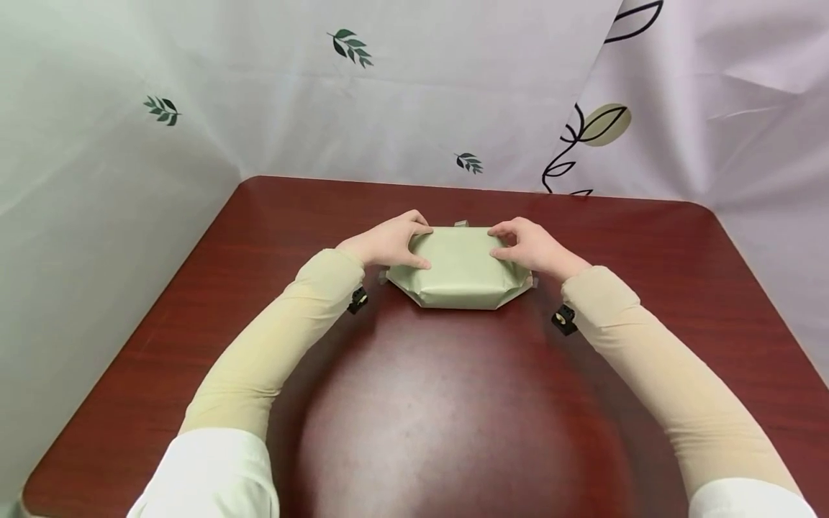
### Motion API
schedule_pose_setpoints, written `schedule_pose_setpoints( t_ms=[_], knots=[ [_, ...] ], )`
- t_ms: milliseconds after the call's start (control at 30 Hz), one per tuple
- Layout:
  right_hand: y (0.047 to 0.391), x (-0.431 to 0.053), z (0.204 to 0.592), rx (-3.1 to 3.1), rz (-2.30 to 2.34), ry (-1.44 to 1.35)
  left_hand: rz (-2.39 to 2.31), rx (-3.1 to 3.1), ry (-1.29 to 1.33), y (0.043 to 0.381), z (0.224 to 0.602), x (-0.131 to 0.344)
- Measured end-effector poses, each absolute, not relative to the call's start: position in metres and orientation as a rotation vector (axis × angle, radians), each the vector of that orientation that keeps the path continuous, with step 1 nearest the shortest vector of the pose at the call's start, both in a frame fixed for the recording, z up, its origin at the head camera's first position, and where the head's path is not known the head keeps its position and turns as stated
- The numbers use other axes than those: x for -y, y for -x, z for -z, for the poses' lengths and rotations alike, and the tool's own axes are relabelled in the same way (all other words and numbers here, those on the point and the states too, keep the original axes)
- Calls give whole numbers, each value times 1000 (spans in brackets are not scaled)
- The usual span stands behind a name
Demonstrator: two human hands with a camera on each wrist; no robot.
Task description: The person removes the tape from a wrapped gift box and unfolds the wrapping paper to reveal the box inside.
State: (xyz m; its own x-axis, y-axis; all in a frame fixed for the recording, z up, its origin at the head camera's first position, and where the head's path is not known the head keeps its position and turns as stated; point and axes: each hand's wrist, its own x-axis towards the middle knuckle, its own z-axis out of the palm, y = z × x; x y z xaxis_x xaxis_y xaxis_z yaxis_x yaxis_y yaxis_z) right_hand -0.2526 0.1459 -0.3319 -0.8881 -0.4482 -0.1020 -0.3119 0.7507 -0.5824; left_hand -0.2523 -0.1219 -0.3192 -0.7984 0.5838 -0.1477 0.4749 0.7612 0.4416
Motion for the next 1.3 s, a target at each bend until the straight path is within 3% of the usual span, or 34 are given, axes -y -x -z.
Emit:
schedule_pose_setpoints(
  t_ms=[967, 1300],
  knots=[
    [239, -144, 333, -2771, 788, 686, -512, -2551, -826, 255, 314, 122],
    [235, -145, 332, -2748, 783, 723, -640, -2622, -663, 260, 313, 108]
  ],
)
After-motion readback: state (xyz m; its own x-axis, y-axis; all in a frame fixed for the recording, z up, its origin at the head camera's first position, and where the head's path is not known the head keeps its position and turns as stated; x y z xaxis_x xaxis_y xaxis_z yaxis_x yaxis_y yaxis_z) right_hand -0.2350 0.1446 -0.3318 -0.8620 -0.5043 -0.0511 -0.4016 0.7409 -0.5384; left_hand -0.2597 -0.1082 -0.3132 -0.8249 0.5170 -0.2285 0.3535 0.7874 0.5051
